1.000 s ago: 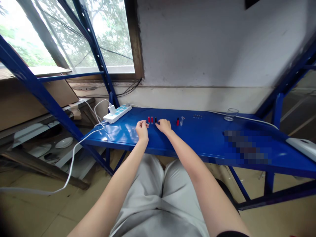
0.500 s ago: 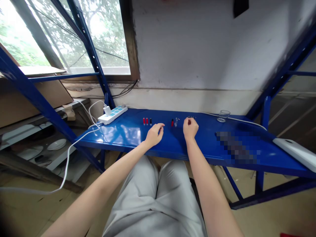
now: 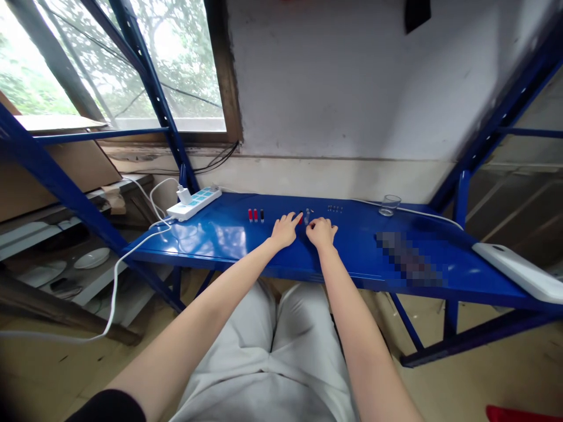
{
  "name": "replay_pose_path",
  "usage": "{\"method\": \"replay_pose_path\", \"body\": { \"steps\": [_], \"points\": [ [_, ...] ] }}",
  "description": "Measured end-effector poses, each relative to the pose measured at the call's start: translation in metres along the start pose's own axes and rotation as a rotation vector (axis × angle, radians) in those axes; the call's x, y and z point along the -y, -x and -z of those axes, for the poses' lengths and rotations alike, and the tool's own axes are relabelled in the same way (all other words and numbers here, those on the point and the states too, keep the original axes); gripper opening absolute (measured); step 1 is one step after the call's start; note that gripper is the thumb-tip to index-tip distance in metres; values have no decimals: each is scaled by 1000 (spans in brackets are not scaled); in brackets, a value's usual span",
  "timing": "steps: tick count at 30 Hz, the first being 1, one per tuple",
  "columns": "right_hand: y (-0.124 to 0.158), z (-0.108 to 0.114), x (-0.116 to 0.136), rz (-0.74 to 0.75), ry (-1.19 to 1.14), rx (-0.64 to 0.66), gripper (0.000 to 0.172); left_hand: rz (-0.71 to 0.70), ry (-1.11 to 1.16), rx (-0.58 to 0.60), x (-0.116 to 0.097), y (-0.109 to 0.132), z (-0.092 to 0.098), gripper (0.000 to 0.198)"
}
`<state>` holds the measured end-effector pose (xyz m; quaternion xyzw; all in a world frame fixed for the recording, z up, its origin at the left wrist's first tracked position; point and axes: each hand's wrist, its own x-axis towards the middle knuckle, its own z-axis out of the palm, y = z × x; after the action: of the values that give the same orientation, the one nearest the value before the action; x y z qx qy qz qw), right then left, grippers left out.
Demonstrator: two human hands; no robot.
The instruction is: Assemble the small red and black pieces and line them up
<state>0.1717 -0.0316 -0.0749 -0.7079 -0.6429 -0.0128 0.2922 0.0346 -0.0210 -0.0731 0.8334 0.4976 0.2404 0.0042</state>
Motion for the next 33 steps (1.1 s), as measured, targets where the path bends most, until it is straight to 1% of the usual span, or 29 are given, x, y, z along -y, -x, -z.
{"method": "replay_pose_path", "body": {
  "steps": [5, 9, 11, 15, 21, 23, 26, 33],
  "points": [
    [0, 0, 2, 52, 12, 63, 24, -32, -51, -119, -3, -3, 4, 33],
    [1, -1, 1, 64, 22, 96, 27, -34, -4, -166, 1, 2, 9, 19],
    [0, -2, 1, 73, 27, 106, 28, -29, 82, -210, 6, 7, 12, 15],
    [-1, -6, -1, 91, 34, 120, 29, 15, 344, -347, 12, 23, 16, 8],
    [-2, -8, -1, 120, 61, 145, 34, 203, 729, -508, 16, 40, 21, 8],
    [-1, -7, -1, 132, 72, 149, 34, 262, 794, -533, 18, 41, 23, 9],
    [0, -7, 0, 144, 79, 155, 35, 328, 811, -533, 21, 40, 24, 9],
    [-1, -8, 0, 165, 80, 156, 35, 352, 829, -507, 23, 39, 23, 9]
  ]
}}
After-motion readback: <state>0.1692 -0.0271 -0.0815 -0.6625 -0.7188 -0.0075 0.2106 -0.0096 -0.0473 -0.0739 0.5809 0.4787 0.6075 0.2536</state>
